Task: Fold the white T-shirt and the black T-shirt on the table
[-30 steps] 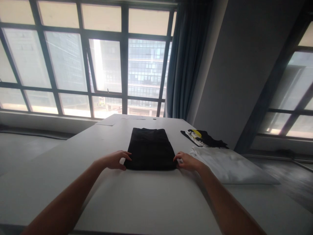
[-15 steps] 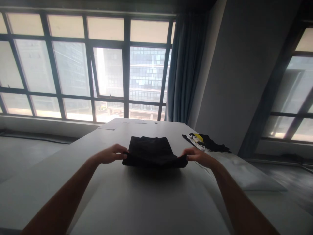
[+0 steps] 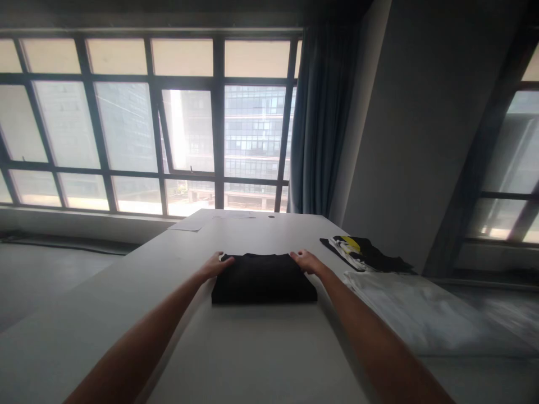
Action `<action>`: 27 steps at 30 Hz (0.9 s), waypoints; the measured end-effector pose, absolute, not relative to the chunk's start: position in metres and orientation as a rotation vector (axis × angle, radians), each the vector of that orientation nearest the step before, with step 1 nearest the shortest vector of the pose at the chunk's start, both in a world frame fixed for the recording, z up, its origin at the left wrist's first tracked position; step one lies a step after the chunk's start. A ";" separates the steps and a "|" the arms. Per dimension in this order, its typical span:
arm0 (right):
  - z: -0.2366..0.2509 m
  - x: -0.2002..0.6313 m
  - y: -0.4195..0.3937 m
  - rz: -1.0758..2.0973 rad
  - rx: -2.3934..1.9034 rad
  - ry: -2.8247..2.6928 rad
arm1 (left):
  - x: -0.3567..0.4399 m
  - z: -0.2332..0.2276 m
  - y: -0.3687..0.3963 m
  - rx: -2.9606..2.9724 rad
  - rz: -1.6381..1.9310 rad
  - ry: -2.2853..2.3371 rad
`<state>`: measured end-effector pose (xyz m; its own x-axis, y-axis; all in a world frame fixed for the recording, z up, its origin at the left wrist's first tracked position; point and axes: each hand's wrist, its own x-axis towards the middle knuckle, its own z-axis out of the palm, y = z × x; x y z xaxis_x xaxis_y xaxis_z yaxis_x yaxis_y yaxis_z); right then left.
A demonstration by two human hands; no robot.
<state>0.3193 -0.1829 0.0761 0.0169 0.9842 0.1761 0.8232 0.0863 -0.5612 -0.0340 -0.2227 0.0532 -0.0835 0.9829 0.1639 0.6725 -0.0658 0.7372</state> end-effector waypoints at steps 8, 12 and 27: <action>0.046 0.312 -0.180 0.268 -1.739 -1.985 | -0.033 0.029 -0.211 2.134 1.142 1.711; 0.060 0.311 -0.184 0.130 -1.746 -1.931 | -0.033 0.041 -0.210 2.172 1.258 1.785; 0.029 0.216 -0.194 0.233 -1.695 -2.605 | 0.060 0.015 -0.215 2.408 0.290 1.832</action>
<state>0.2162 -0.1940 0.0289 -0.4083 0.9109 -0.0600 0.9071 0.3975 -0.1386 0.0604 -0.2152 0.0151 0.2573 0.9622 0.0893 0.9426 -0.2702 0.1960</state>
